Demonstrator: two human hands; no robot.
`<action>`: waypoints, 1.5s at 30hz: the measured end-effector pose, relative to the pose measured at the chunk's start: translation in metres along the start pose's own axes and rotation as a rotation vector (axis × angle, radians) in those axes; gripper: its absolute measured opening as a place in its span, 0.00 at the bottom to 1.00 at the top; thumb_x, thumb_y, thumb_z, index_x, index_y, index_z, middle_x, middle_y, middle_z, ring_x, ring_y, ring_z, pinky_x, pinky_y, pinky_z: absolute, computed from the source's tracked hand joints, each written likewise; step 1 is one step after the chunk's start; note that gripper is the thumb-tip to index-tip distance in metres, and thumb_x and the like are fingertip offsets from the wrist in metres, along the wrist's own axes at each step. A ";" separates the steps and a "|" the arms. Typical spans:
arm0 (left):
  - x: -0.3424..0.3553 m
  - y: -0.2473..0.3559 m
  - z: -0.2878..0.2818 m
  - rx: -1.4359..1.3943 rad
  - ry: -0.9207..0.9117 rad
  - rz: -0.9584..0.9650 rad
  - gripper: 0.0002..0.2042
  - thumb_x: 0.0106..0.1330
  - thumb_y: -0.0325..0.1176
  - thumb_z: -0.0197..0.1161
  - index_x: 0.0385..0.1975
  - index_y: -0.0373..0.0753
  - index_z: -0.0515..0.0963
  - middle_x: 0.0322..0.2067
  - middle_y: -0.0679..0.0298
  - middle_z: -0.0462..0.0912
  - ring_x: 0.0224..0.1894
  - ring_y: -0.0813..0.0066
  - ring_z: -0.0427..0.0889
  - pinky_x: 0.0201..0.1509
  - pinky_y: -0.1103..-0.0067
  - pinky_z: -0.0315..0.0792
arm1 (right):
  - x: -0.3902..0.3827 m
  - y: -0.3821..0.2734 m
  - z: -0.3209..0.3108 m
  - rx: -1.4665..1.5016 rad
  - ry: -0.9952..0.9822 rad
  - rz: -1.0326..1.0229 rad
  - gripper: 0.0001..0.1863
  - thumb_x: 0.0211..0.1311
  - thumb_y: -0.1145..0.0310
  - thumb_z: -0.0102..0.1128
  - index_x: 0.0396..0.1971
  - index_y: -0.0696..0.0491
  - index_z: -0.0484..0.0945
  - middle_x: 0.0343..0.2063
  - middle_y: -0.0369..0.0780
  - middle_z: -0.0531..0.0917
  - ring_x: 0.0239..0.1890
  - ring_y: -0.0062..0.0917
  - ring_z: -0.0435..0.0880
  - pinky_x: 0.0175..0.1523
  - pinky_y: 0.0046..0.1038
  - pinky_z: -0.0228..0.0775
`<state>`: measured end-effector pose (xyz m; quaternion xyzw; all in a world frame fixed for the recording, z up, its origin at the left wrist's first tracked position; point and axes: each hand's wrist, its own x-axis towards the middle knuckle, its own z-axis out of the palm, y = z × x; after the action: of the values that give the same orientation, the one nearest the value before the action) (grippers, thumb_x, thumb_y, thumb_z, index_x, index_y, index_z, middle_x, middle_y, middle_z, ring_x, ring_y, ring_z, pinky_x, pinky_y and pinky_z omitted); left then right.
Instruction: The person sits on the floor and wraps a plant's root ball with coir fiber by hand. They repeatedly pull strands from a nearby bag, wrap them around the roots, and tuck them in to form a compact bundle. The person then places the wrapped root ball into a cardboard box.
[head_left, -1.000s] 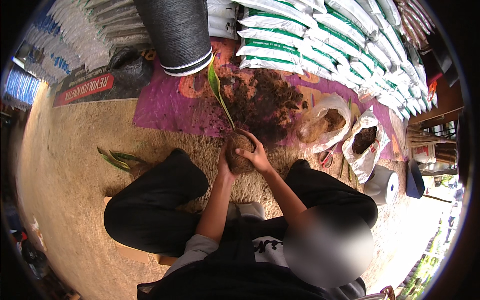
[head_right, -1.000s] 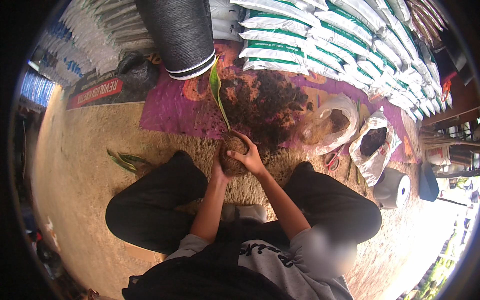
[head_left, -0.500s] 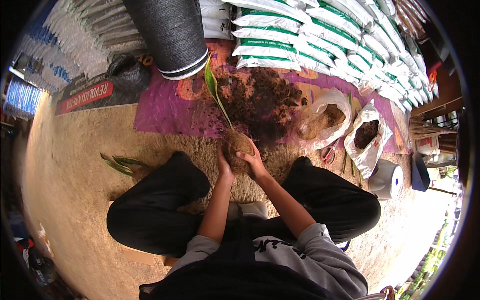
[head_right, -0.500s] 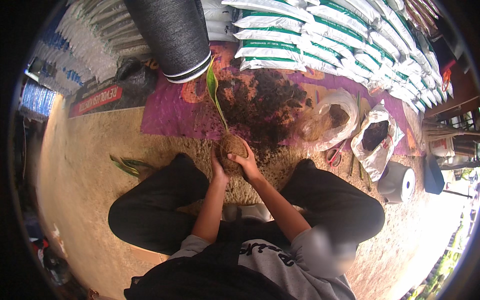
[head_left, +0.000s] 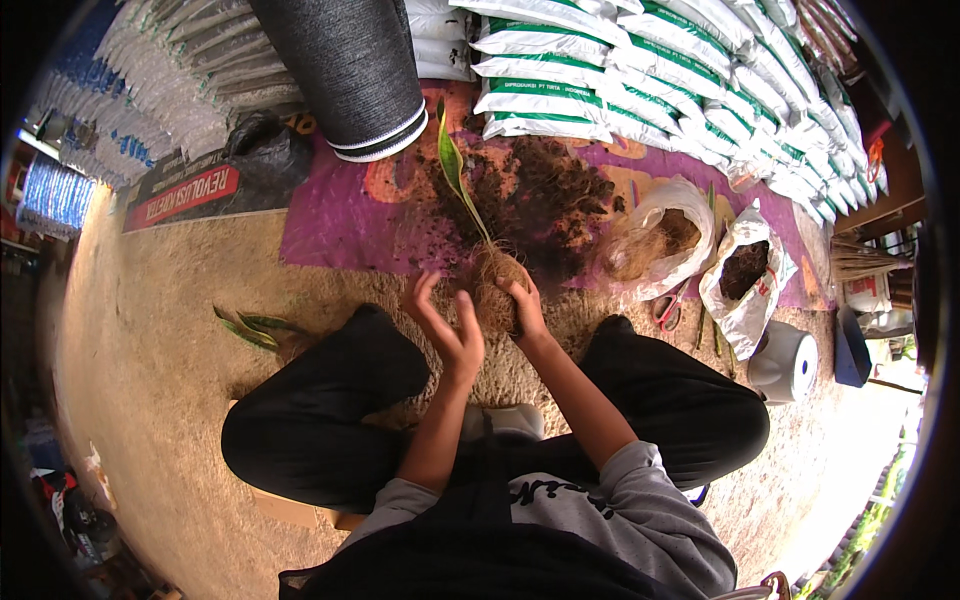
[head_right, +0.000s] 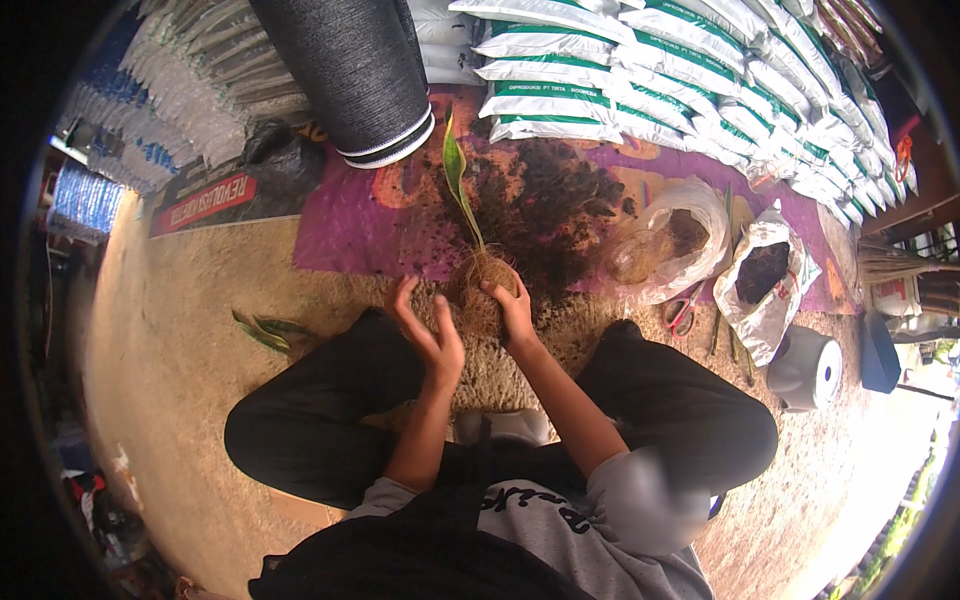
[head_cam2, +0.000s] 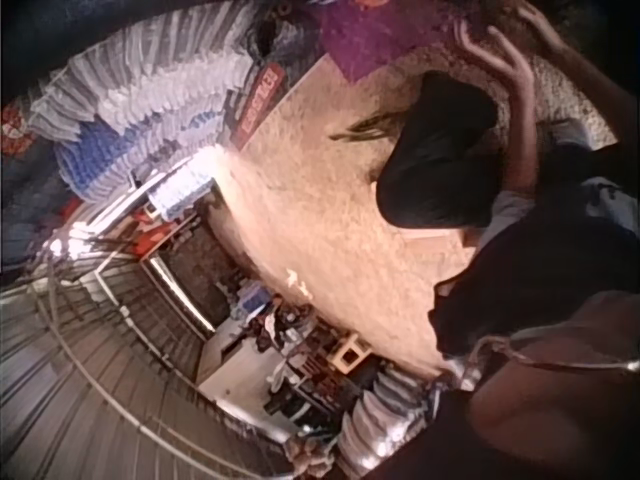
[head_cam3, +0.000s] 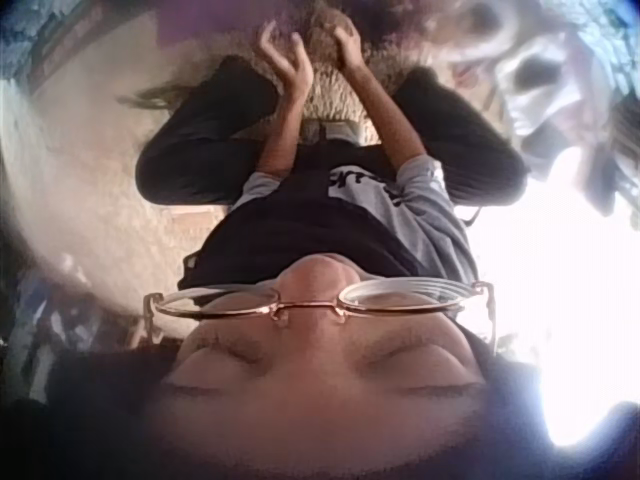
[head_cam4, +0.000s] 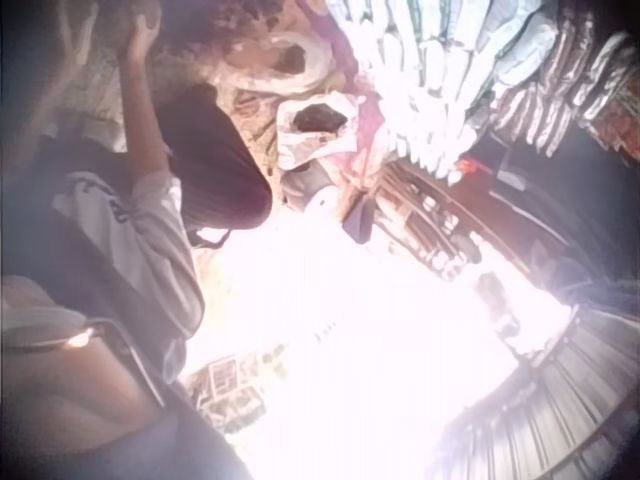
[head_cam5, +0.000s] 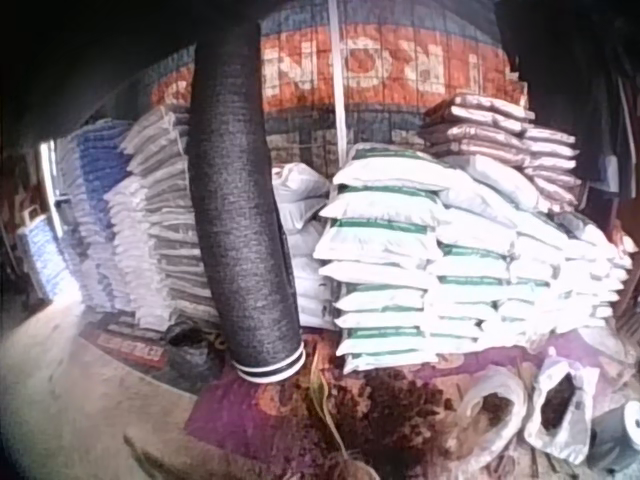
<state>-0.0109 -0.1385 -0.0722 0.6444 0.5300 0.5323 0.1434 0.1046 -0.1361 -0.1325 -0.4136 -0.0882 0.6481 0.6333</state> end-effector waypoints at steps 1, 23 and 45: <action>-0.010 -0.005 0.005 -0.090 0.011 0.027 0.20 0.62 0.33 0.53 0.51 0.31 0.60 0.50 0.50 0.61 0.55 0.56 0.60 0.58 0.63 0.54 | 0.000 0.000 0.000 0.009 -0.006 0.000 0.30 0.48 0.69 0.62 0.54 0.55 0.64 0.42 0.40 0.75 0.42 0.28 0.76 0.46 0.30 0.70; -0.027 -0.014 0.044 -0.095 -0.344 -0.268 0.31 0.65 0.45 0.47 0.64 0.36 0.48 0.64 0.49 0.48 0.66 0.53 0.46 0.67 0.63 0.44 | 0.004 0.019 -0.007 -0.116 0.020 -0.101 0.30 0.47 0.69 0.65 0.52 0.58 0.65 0.44 0.41 0.76 0.45 0.26 0.75 0.51 0.28 0.67; -0.028 -0.069 0.042 -1.200 -0.295 -1.367 0.22 0.65 0.49 0.44 0.51 0.39 0.68 0.45 0.61 0.74 0.47 0.68 0.75 0.52 0.70 0.70 | -0.020 -0.001 0.016 -1.319 0.011 -0.585 0.38 0.42 0.53 0.65 0.54 0.55 0.65 0.51 0.47 0.70 0.57 0.39 0.64 0.60 0.40 0.53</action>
<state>-0.0088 -0.1184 -0.1557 0.0701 0.4067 0.4300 0.8029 0.0927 -0.1472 -0.1131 -0.6724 -0.5652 0.2616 0.3999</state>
